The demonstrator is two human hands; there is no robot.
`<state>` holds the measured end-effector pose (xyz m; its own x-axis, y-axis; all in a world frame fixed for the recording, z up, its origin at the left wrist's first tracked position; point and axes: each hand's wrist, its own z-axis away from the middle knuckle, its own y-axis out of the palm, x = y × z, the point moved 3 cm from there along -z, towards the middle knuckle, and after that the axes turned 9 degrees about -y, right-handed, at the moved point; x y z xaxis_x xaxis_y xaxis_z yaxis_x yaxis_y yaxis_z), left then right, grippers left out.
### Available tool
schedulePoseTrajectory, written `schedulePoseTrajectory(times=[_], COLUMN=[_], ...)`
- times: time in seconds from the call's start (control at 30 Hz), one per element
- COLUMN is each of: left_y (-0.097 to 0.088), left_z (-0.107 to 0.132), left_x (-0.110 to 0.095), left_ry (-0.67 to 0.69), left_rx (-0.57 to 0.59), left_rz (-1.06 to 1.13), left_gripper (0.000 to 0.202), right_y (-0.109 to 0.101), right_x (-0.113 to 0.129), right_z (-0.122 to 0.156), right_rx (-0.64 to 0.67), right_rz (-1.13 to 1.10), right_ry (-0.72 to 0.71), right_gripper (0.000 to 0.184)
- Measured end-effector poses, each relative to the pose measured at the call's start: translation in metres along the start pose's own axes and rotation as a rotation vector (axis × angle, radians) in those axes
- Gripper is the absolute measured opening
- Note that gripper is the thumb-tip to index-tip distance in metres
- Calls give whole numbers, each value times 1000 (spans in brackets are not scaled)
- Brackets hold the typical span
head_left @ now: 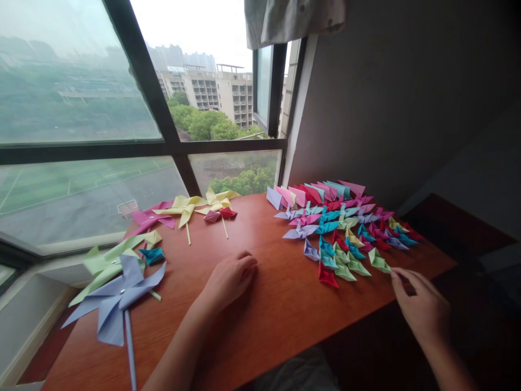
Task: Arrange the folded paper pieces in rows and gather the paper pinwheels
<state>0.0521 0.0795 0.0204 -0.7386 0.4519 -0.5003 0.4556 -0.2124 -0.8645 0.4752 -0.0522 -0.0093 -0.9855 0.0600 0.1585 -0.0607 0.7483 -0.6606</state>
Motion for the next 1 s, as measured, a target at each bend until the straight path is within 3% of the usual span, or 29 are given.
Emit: schedulePoseTrajectory(times=[0.13, 0.4, 1.0], left_y=[-1, 0, 0], left_z=[0, -1, 0], left_x=[-1, -1, -1], left_ry=[-9, -10, -25], left_rx=[7, -4, 2], left_rz=[7, 20, -4], left_gripper=[23, 21, 21], right_y=[13, 27, 29], right_x=[-13, -11, -13], right_z=[8, 4, 4], right_rx=[41, 87, 83], right_rz=[-10, -41, -44], right_ry=[-2, -14, -32], right_gripper=[33, 35, 35])
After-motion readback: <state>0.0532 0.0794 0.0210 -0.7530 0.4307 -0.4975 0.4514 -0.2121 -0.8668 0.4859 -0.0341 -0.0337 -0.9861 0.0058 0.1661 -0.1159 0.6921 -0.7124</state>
